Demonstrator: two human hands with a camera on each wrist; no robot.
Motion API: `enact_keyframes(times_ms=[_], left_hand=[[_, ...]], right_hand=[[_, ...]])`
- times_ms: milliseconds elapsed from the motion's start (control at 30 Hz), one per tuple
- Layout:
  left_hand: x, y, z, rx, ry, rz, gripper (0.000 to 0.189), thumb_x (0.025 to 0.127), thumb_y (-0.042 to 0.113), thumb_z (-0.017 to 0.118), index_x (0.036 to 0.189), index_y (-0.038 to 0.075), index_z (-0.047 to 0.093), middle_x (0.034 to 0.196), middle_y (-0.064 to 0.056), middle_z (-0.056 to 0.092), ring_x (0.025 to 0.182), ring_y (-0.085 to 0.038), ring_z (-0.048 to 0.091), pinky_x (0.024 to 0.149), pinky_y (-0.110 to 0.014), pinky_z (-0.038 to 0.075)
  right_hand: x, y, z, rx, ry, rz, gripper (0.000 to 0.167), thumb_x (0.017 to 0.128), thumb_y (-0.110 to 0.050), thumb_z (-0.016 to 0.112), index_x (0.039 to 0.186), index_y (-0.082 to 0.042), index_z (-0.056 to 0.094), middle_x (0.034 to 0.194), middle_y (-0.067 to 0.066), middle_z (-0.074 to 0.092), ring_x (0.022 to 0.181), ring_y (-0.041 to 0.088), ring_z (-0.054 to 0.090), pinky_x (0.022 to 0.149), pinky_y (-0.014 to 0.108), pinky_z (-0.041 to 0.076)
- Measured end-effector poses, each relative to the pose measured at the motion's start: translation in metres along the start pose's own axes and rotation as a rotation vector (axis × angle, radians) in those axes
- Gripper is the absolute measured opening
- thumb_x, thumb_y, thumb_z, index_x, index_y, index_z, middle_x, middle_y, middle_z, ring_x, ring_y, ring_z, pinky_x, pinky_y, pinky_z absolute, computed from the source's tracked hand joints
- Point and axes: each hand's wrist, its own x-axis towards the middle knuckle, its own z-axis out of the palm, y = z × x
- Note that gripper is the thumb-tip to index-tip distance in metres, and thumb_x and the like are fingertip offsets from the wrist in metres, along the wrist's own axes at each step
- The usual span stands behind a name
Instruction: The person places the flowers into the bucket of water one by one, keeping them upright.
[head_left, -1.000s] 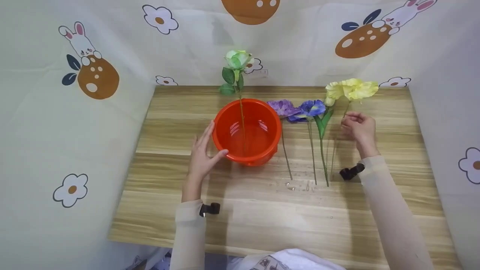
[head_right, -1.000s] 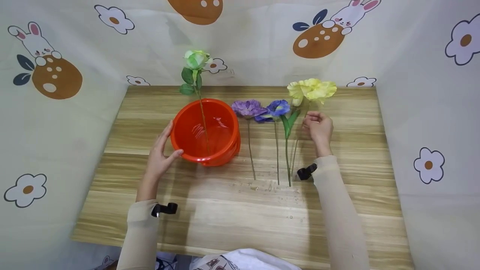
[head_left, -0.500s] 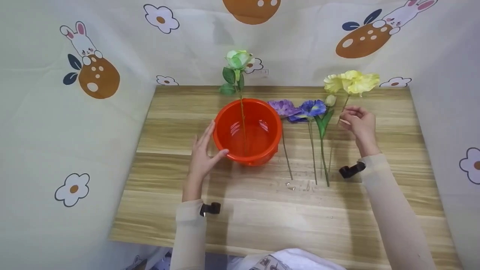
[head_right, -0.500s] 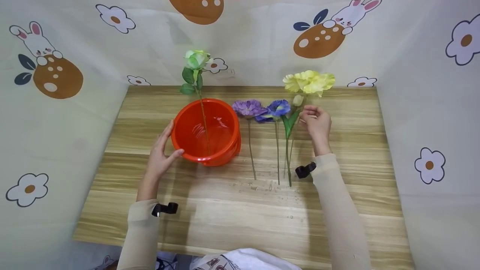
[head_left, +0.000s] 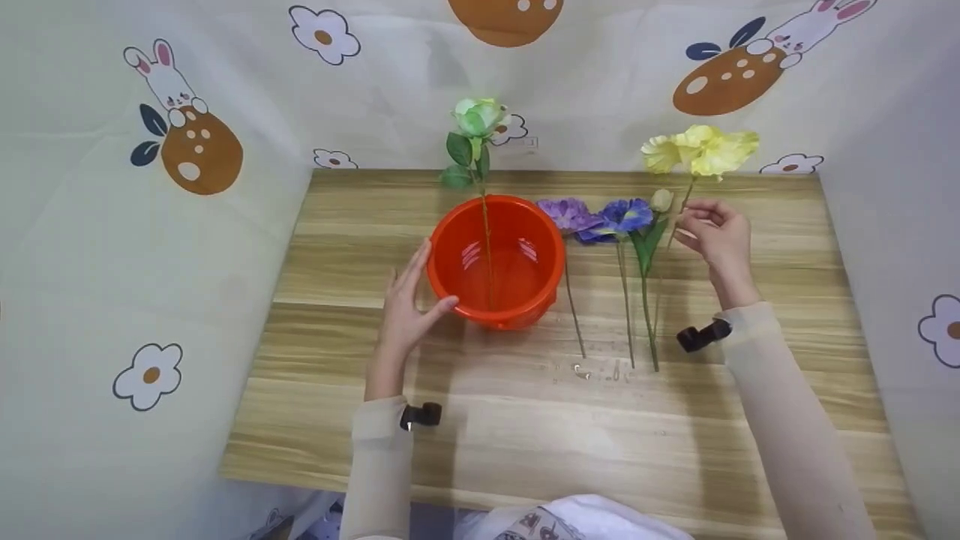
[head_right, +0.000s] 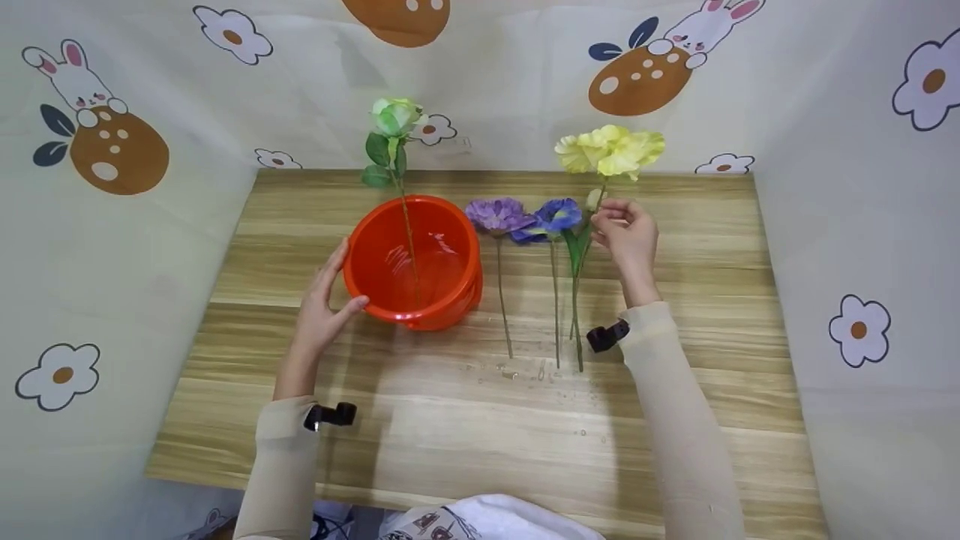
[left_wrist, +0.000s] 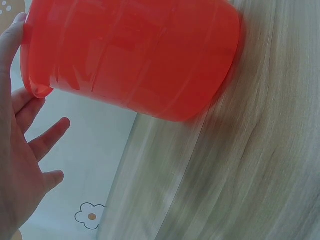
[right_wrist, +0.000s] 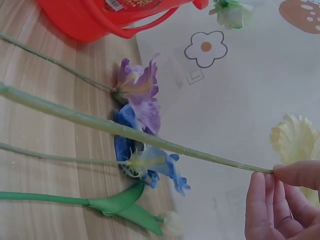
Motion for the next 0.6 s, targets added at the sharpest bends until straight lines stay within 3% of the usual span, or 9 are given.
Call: enact_keyframes(times_ms=[133, 333, 600], left_hand=[[0.000, 0.000, 0.000, 0.000, -0.008, -0.008, 0.090, 0.084, 0.054, 0.073, 0.158, 0.025, 0.030, 0.164, 0.003, 0.032, 0.151, -0.020, 0.032, 0.126, -0.058, 0.005], [0.001, 0.000, 0.000, -0.005, -0.010, -0.010, 0.088, 0.084, 0.039, 0.076, 0.158, 0.025, 0.030, 0.163, -0.007, 0.033, 0.151, -0.025, 0.033, 0.126, -0.060, 0.005], [0.001, -0.001, 0.000, -0.009, -0.007, -0.009, 0.088, 0.084, 0.043, 0.076, 0.158, 0.026, 0.031, 0.163, -0.003, 0.033, 0.151, -0.022, 0.033, 0.126, -0.059, 0.004]], right_hand=[[-0.002, -0.005, 0.005, 0.009, -0.016, -0.010, 0.018, 0.089, 0.011, 0.062, 0.104, 0.001, 0.061, 0.082, 0.000, 0.064, 0.069, 0.008, 0.070, 0.067, 0.022, 0.061], [-0.004, -0.010, 0.014, 0.007, -0.036, -0.030, 0.018, 0.088, 0.011, 0.063, 0.103, 0.001, 0.060, 0.083, 0.000, 0.065, 0.071, 0.009, 0.068, 0.068, 0.022, 0.061], [-0.008, -0.018, 0.031, 0.037, -0.071, -0.066, 0.018, 0.087, 0.011, 0.066, 0.101, 0.000, 0.063, 0.083, 0.001, 0.066, 0.071, 0.010, 0.067, 0.065, 0.021, 0.061]])
